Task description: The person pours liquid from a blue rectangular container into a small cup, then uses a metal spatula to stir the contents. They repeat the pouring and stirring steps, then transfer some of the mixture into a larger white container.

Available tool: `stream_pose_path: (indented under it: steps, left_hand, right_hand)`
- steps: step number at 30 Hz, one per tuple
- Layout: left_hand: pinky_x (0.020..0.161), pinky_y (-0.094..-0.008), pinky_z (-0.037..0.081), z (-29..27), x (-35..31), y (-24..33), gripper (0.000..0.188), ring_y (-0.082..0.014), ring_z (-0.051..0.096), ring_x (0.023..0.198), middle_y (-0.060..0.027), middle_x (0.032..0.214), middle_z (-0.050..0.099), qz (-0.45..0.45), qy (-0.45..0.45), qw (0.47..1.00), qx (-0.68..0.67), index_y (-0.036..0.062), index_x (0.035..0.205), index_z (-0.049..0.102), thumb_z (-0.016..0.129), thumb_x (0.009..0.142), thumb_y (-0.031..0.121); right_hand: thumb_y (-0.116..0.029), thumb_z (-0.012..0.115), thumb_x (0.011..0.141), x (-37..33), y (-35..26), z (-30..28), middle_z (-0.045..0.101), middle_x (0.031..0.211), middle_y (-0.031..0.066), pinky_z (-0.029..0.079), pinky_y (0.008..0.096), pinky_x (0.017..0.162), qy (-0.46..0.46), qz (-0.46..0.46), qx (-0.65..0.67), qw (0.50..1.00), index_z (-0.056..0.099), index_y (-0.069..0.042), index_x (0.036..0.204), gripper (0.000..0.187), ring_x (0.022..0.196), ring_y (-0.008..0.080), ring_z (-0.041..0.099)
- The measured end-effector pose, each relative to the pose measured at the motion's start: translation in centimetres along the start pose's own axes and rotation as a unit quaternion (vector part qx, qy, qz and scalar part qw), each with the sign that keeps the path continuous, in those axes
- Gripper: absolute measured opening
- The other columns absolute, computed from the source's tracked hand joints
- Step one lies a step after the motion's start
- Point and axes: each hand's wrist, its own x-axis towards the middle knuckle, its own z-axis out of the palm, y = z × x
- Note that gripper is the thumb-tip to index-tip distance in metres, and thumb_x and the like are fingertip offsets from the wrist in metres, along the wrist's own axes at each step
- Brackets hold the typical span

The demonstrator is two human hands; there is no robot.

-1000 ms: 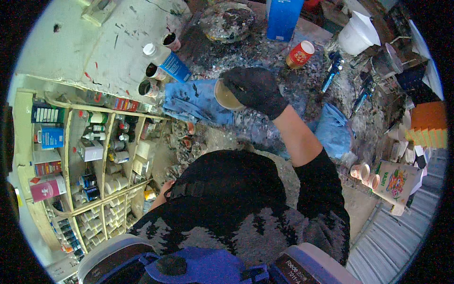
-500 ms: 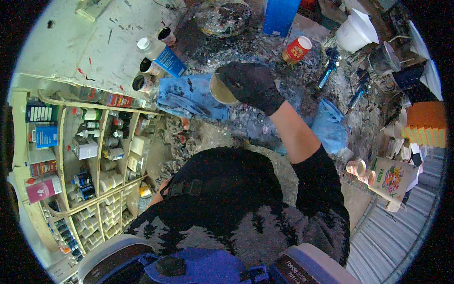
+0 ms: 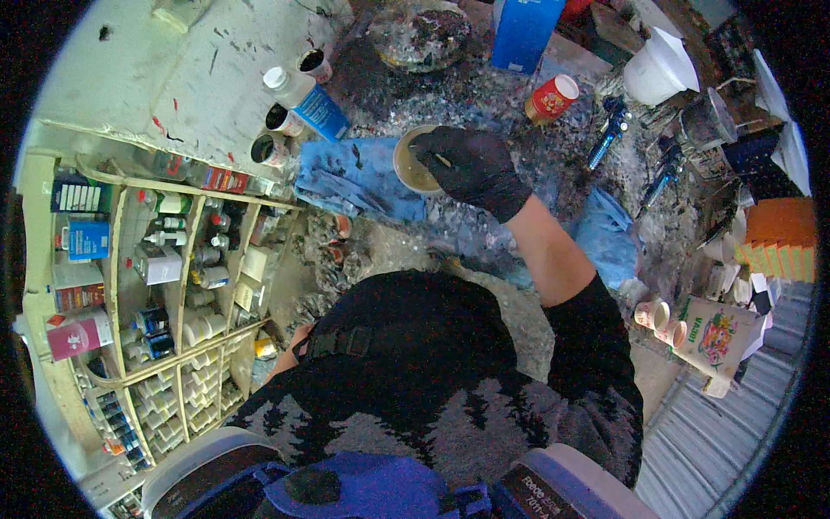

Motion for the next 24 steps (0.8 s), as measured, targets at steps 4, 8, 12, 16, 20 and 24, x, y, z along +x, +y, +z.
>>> stream_pose_path:
  steps: [4, 8, 12, 16, 20, 24]
  left_hand:
    - [0.079, -0.0391, 0.058, -0.7, 0.1, -1.2, 0.034, -0.0183, 0.073, 0.087, -0.0087, 0.093, 0.076, -0.031, -0.039, 0.984, -0.173, 0.0018, 0.108, 0.073, 0.081, 0.095, 0.032]
    - [0.078, -0.0369, 0.057, -2.1, -2.1, 3.2, 0.027, -0.0186, 0.071, 0.084, -0.0071, 0.091, 0.075, -0.093, -0.023, 0.983, -0.158, 0.0024, 0.104, 0.073, 0.081, 0.095, 0.027]
    - [0.078, -0.0366, 0.057, -1.2, -2.1, 4.1, 0.024, -0.019, 0.072, 0.083, -0.008, 0.09, 0.076, -0.042, 0.002, 0.999, -0.009, 0.0014, 0.102, 0.074, 0.079, 0.096, 0.024]
    - [0.079, -0.04, 0.058, 2.6, 1.9, -2.4, 0.03, -0.0191, 0.073, 0.084, -0.01, 0.093, 0.077, -0.029, -0.088, 0.979, -0.182, 0.0009, 0.108, 0.075, 0.078, 0.094, 0.027]
    - [0.075, -0.0401, 0.057, 1.5, 2.0, -3.9, 0.04, -0.0195, 0.074, 0.084, -0.0106, 0.084, 0.075, 0.049, 0.041, 0.993, 0.098, 0.0024, 0.097, 0.076, 0.075, 0.095, 0.043]
    - [0.07, -0.0421, 0.057, -1.9, -1.3, 3.5, 0.037, -0.0216, 0.075, 0.078, -0.0093, 0.079, 0.072, -0.111, -0.028, 0.992, 0.05, 0.0024, 0.089, 0.073, 0.072, 0.098, 0.038]
  right_hand:
    - [-0.019, 0.071, 0.098, 1.3, 0.5, -0.4, 0.078, 0.104, 0.0135, 0.062, 0.0381, 0.076, 0.018, -0.005, -0.104, 0.994, 0.078, -0.01, 0.108, 0.015, 0.09, 0.0323, 0.077]
    - [-0.021, 0.072, 0.098, 1.3, 1.5, -2.4, 0.079, 0.104, 0.0129, 0.061, 0.0391, 0.074, -0.032, 0.031, -0.127, 0.991, 0.079, -0.01, 0.108, 0.016, 0.086, 0.0314, 0.077]
    - [-0.02, 0.076, 0.095, 0.0, 0.5, -2.2, 0.079, 0.104, 0.0133, 0.061, 0.0408, 0.072, -0.038, 0.042, -0.021, 0.998, 0.079, -0.011, 0.108, 0.016, 0.082, 0.0326, 0.076]
    - [-0.016, 0.077, 0.094, -0.1, -0.5, 0.0, 0.078, 0.102, 0.0131, 0.06, 0.0403, 0.071, -0.002, -0.011, -0.026, 1.0, 0.078, -0.012, 0.111, 0.017, 0.083, 0.0332, 0.075]
    - [-0.019, 0.073, 0.096, 1.1, 0.4, 0.2, 0.077, 0.101, 0.0112, 0.06, 0.042, 0.071, -0.004, -0.013, -0.144, 0.99, 0.076, -0.016, 0.114, 0.019, 0.083, 0.0338, 0.075]
    - [-0.021, 0.073, 0.094, 1.2, 1.0, -1.1, 0.077, 0.098, 0.0107, 0.061, 0.0433, 0.07, 0.006, 0.032, -0.182, 0.983, 0.076, -0.016, 0.113, 0.019, 0.079, 0.0341, 0.075]
